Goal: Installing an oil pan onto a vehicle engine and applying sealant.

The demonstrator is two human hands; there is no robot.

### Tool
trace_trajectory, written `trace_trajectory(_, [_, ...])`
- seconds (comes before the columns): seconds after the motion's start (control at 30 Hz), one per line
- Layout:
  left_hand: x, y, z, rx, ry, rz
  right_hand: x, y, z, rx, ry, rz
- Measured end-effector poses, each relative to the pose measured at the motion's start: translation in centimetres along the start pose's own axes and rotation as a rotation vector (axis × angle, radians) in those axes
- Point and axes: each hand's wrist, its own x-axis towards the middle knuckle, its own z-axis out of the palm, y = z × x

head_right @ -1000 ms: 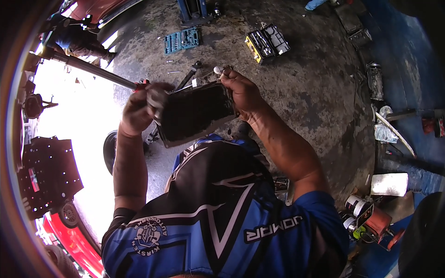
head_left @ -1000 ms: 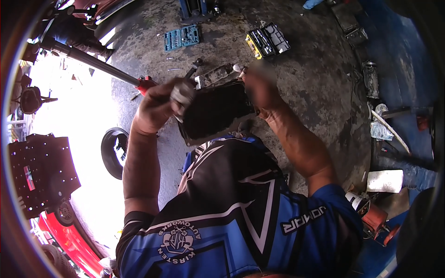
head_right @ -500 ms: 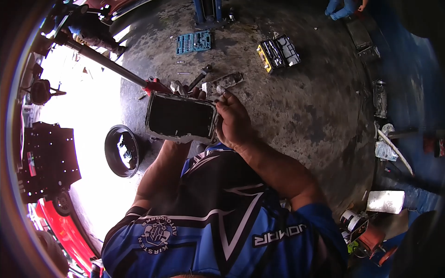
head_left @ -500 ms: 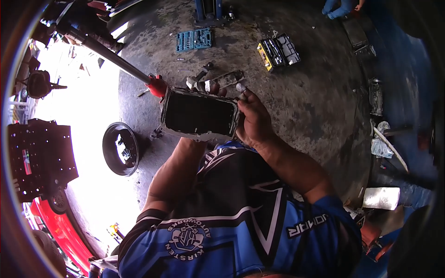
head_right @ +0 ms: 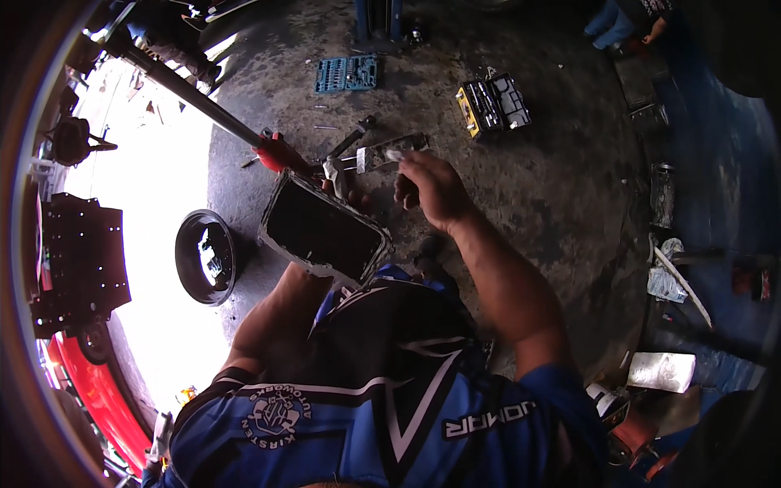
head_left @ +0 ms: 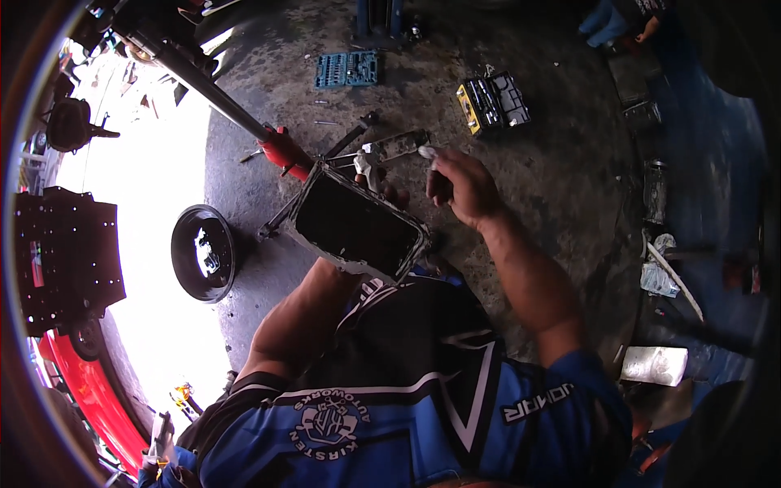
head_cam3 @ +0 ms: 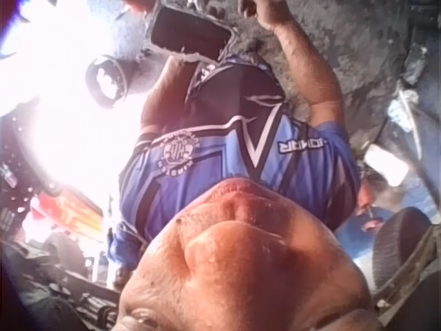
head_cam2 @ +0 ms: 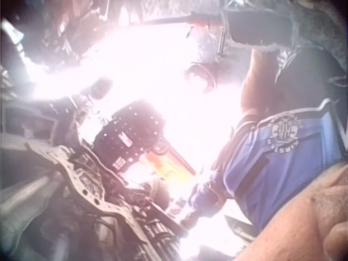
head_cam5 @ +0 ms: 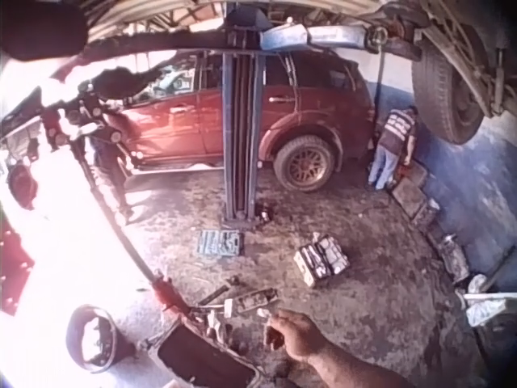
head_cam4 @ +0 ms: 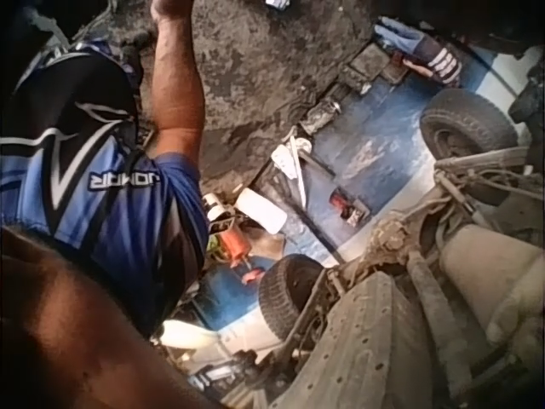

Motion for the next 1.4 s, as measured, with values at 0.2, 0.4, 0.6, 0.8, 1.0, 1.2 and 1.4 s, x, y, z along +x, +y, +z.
trace_trajectory(0.2, [0.5, -0.6, 4.4, -0.074, 0.270, -0.148, 6.2, 0.4, -1.2, 0.335, -0.471, 0.258])
trace_trajectory(0.4, [-1.5, -1.8, 2.4, -0.192, 0.379, -0.169, 6.8, 1.2, -0.1, 0.296, -0.517, 0.422])
trace_trajectory(0.6, [-1.1, -1.4, 1.8, -0.202, 0.358, -0.205, 8.0, 3.5, -2.3, 0.564, -0.696, 0.467])
trace_trajectory(0.8, [-0.3, -1.9, 2.1, -0.164, 0.285, -0.197, 7.8, 2.8, -1.7, 0.316, -0.546, 0.437])
trace_trajectory(1.0, [-0.3, -2.6, 2.2, -0.163, 0.291, -0.145, 7.7, 3.1, -2.6, 0.359, -0.545, 0.410])
trace_trajectory(1.2, [-1.3, -2.4, 1.7, -0.191, 0.415, -0.143, 7.4, 3.1, -3.2, 0.341, -0.600, 0.404])
trace_trajectory(1.4, [-2.2, -1.5, -0.2, -0.094, 0.376, -0.034, 5.7, -0.1, -1.9, 0.017, -0.403, 0.333])
